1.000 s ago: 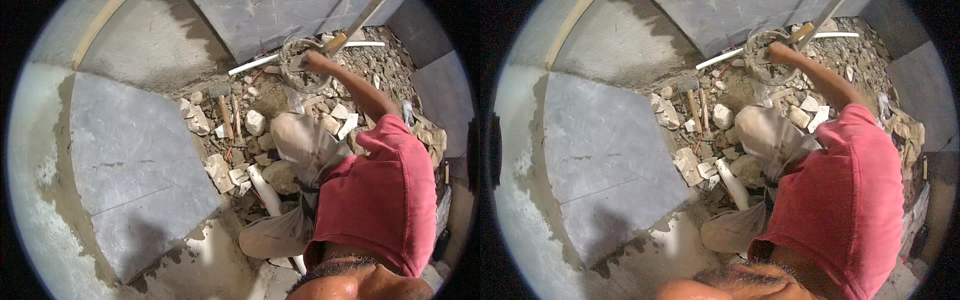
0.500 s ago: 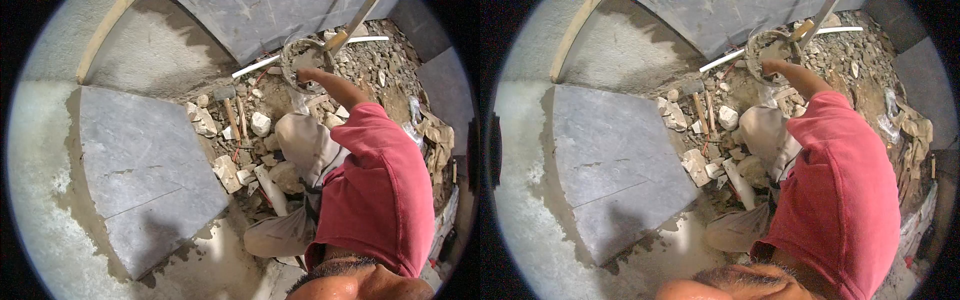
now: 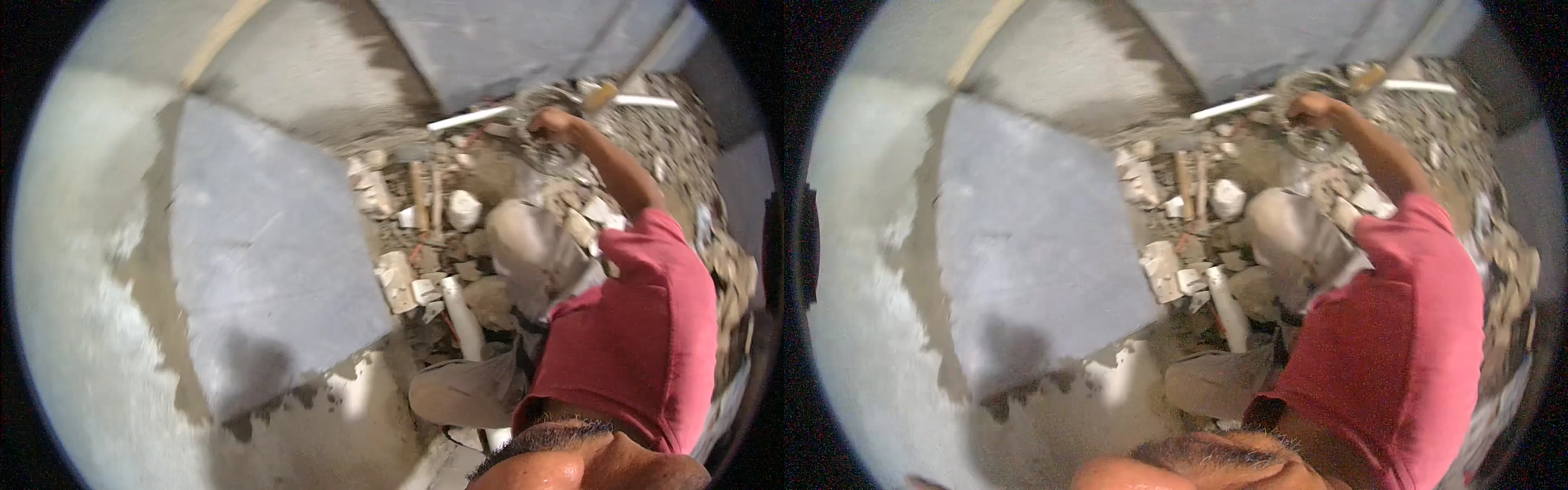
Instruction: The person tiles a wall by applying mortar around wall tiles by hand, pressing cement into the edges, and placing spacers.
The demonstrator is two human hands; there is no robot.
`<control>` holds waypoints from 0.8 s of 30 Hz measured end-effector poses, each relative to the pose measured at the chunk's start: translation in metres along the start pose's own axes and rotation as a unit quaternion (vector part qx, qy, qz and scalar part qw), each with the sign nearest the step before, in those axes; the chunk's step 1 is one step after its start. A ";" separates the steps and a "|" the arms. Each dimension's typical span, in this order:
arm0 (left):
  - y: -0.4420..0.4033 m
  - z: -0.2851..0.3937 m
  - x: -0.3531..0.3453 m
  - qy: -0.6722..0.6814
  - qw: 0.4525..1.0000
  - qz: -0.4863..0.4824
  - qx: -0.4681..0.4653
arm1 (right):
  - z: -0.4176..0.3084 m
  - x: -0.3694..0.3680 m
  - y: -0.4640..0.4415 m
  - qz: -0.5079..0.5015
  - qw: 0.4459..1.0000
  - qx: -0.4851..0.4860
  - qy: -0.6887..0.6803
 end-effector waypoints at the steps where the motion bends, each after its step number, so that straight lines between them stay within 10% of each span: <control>1: 0.002 -0.032 -0.034 -0.084 0.995 -0.049 0.010 | -0.035 -0.026 0.007 -0.005 0.997 0.073 0.028; 5: 0.012 -0.039 -0.017 -0.035 0.998 0.039 0.046 | -0.148 -0.138 0.010 -0.015 0.989 0.042 -0.141; 13: 0.011 -0.034 -0.003 0.002 0.997 0.043 0.067 | -0.358 -0.364 -0.070 -0.075 0.922 0.353 -0.141; 24: 0.013 -0.039 -0.007 -0.008 0.996 0.025 0.082 | -0.423 -0.467 -0.128 0.252 0.712 0.643 0.128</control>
Point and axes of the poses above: each hand's wrist, its own y-axis away from the middle knuckle, its own x-axis out of the back of the hand, z = x × y, the point moved 1 cm from there along -y, towards the middle knuckle, and after that the axes turned 6 degrees about y, right-handed, at the moved point
